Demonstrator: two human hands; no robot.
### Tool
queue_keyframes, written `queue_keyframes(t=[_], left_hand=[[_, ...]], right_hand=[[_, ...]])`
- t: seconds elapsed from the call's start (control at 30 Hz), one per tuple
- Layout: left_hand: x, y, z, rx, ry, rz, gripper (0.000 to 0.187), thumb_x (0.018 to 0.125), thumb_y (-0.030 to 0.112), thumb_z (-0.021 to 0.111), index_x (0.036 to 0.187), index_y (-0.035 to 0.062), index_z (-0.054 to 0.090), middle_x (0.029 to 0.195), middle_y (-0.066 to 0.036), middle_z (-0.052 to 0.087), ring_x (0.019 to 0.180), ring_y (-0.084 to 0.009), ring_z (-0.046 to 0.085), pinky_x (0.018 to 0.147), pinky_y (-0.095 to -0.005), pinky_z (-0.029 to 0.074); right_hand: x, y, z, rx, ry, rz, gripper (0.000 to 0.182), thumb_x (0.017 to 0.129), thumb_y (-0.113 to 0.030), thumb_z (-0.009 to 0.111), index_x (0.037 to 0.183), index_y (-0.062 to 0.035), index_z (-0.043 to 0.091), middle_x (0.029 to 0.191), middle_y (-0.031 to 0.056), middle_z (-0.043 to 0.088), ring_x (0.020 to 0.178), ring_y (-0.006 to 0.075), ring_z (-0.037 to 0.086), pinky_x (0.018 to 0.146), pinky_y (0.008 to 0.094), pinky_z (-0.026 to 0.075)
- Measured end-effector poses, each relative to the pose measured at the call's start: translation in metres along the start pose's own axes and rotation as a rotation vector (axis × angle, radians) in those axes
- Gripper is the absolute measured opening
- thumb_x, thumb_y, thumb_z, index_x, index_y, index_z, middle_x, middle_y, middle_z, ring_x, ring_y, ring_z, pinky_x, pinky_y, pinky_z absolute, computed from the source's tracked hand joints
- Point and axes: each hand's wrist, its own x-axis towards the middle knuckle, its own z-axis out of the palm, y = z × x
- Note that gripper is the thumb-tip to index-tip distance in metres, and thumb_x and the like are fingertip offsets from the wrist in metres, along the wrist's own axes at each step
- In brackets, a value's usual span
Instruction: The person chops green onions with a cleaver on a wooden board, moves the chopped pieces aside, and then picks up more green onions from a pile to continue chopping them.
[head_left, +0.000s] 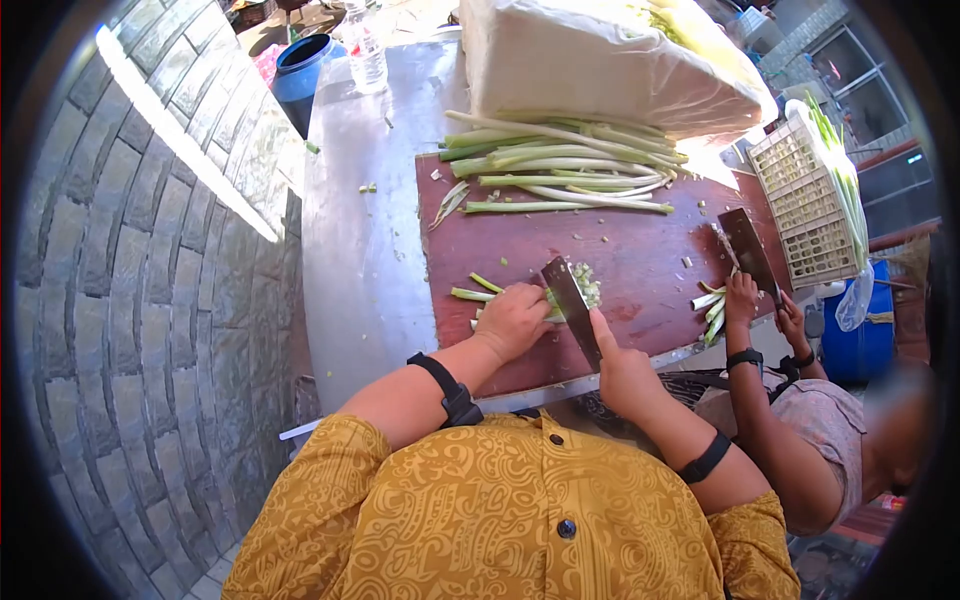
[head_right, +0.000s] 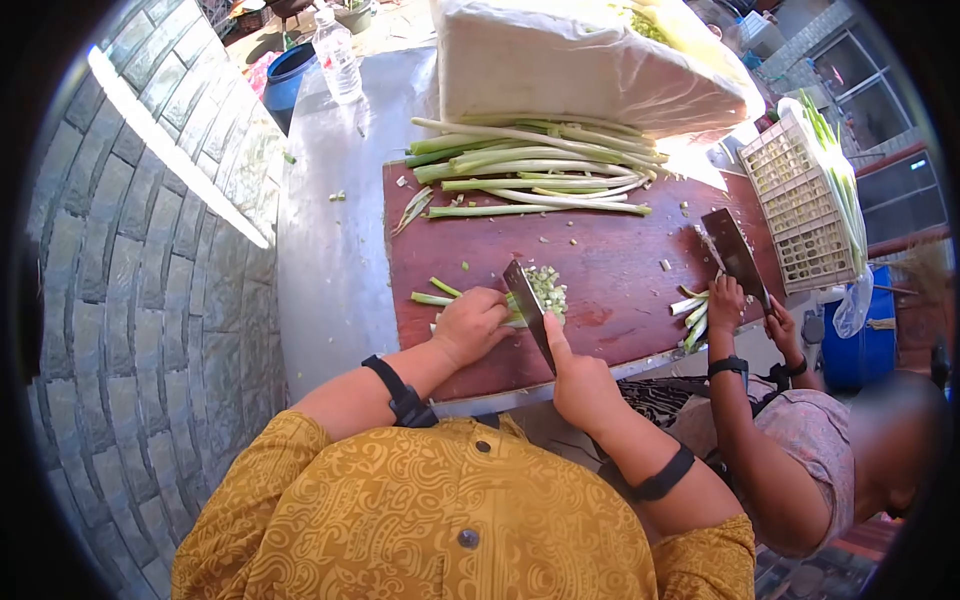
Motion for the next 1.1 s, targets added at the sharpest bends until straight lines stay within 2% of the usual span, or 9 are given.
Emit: queue_keyframes(t=[0.07, 0.27, 0.37, 0.43, 0.57, 0.67, 0.77, 0.87, 1.1], left_hand=[[-0.001, 0.0, 0.0, 0.0, -0.019, -0.008, 0.028, 0.062, 0.017, 0.076, 0.083, 0.0063, 0.061, 0.092, -0.008, 0.058, 0.09, -0.0272, 0.058, 0.079, -0.0369, 0.048], [-0.003, 0.002, -0.001, 0.006, -0.038, 0.007, 0.026, 0.063, 0.017, 0.076, 0.08, 0.0066, 0.06, 0.095, -0.009, 0.059, 0.091, -0.0277, 0.058, 0.079, -0.0372, 0.048], [0.002, 0.001, -0.004, 0.016, -0.011, 0.054, 0.028, 0.063, 0.019, 0.077, 0.082, 0.007, 0.059, 0.097, -0.009, 0.058, 0.093, -0.0283, 0.057, 0.081, -0.038, 0.048], [0.002, 0.003, -0.006, 0.027, -0.022, 0.055, 0.032, 0.063, 0.022, 0.077, 0.085, 0.0074, 0.059, 0.099, -0.008, 0.058, 0.096, -0.0287, 0.057, 0.084, -0.0399, 0.047], [0.009, 0.017, -0.025, 0.142, -0.243, -0.024, 0.042, 0.065, 0.03, 0.078, 0.099, 0.0112, 0.061, 0.113, -0.01, 0.055, 0.112, -0.0291, 0.051, 0.095, -0.0483, 0.041], [0.013, 0.022, -0.04, 0.237, -0.326, -0.058, 0.049, 0.067, 0.033, 0.078, 0.109, 0.0144, 0.062, 0.123, -0.01, 0.051, 0.122, -0.0291, 0.044, 0.1, -0.0525, 0.036], [0.009, 0.017, -0.044, 0.216, -0.356, -0.061, 0.051, 0.069, 0.032, 0.077, 0.114, 0.0155, 0.062, 0.126, -0.01, 0.05, 0.124, -0.029, 0.042, 0.102, -0.0524, 0.035], [-0.005, 0.002, -0.031, 0.121, -0.291, -0.045, 0.048, 0.069, 0.027, 0.076, 0.112, 0.0134, 0.063, 0.122, -0.009, 0.053, 0.12, -0.0291, 0.046, 0.1, -0.0483, 0.037], [-0.011, 0.002, -0.023, 0.066, -0.157, -0.035, 0.042, 0.067, 0.021, 0.075, 0.107, 0.0116, 0.065, 0.116, -0.008, 0.056, 0.112, -0.0279, 0.051, 0.093, -0.042, 0.042]], right_hand=[[0.01, 0.0, 0.01, 0.006, 0.0, 0.011, 0.081, 0.075, 0.002, 0.051, 0.148, -0.0099, 0.017, 0.064, 0.0252, 0.059, 0.06, 0.0446, 0.059, 0.061, 0.0525, 0.046], [0.055, 0.009, 0.041, 0.095, 0.239, 0.022, 0.08, 0.078, 0.002, 0.05, 0.149, -0.012, 0.016, 0.068, 0.0261, 0.059, 0.065, 0.0449, 0.06, 0.06, 0.0494, 0.047], [0.058, 0.024, 0.047, 0.436, 0.376, 0.079, 0.077, 0.081, 0.0, 0.05, 0.149, -0.0113, 0.016, 0.072, 0.0285, 0.06, 0.068, 0.046, 0.06, 0.061, 0.0501, 0.047], [0.053, 0.027, 0.044, 0.382, 0.425, 0.0, 0.075, 0.082, 0.0, 0.05, 0.148, -0.0109, 0.016, 0.075, 0.0296, 0.06, 0.07, 0.0467, 0.06, 0.063, 0.0505, 0.047], [0.031, 0.019, 0.02, 0.366, 0.345, 0.043, 0.075, 0.082, 0.0, 0.05, 0.148, -0.0103, 0.017, 0.076, 0.0302, 0.06, 0.072, 0.0471, 0.061, 0.065, 0.0506, 0.047], [0.017, 0.015, 0.005, 0.386, 0.243, 0.06, 0.073, 0.081, 0.003, 0.048, 0.147, -0.0069, 0.019, 0.104, 0.0322, 0.059, 0.091, 0.0498, 0.057, 0.075, 0.0502, 0.047], [0.005, 0.016, 0.007, 0.297, 0.228, 0.005, 0.073, 0.081, 0.003, 0.049, 0.147, -0.0063, 0.019, 0.093, 0.0314, 0.061, 0.083, 0.0489, 0.059, 0.071, 0.0516, 0.047], [-0.006, 0.007, 0.004, 0.21, 0.186, -0.02, 0.073, 0.082, 0.0, 0.05, 0.147, -0.0065, 0.017, 0.068, 0.026, 0.06, 0.064, 0.0446, 0.058, 0.06, 0.0525, 0.045], [-0.018, -0.002, 0.011, 0.108, 0.059, 0.023, 0.075, 0.079, 0.0, 0.05, 0.146, -0.0044, 0.018, 0.067, 0.0245, 0.061, 0.062, 0.043, 0.06, 0.059, 0.0515, 0.046]])
